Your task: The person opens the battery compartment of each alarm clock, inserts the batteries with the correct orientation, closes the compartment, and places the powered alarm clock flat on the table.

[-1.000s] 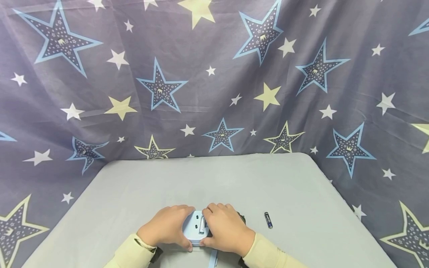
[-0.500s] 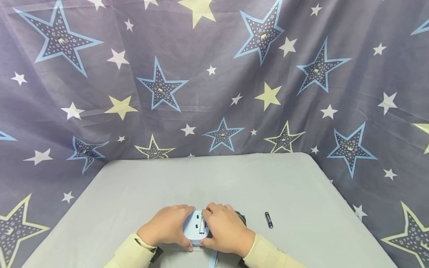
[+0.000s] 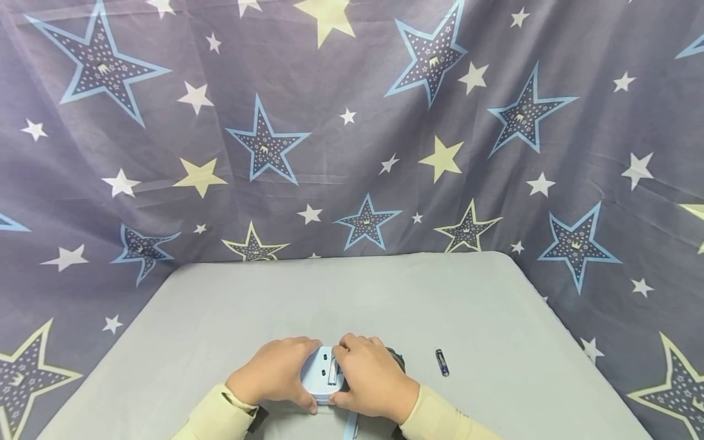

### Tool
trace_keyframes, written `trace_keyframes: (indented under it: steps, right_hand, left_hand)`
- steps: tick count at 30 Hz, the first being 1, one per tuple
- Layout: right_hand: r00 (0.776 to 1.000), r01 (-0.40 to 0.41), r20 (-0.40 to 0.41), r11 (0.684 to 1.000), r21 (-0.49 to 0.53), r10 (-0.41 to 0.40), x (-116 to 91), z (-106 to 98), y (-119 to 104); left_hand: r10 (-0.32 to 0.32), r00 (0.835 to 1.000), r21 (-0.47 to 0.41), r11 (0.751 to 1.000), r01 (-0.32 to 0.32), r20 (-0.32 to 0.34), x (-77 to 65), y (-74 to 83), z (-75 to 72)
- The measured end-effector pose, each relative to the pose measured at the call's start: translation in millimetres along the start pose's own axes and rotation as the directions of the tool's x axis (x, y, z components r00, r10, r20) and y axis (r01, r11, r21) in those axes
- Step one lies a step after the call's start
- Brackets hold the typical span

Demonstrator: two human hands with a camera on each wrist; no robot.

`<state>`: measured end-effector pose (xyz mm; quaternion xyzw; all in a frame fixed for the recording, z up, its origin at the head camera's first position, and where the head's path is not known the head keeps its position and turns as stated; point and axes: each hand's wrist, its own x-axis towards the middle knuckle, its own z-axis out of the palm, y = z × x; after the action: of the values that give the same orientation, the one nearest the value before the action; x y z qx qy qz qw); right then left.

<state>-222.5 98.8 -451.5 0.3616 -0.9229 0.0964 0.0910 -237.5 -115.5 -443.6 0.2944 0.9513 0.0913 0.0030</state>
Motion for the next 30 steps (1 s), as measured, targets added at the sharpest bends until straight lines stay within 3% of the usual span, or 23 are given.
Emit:
trace_keyframes:
  steps: [30]
  right_hand:
    - [1.0, -0.001, -0.011, 1.0, -0.022, 0.0, -1.5, -0.9, -2.6]
  left_hand:
    - [-0.009, 1.0, 0.002, 1.0, 0.009, 0.009, 0.3, -0.7, -0.2]
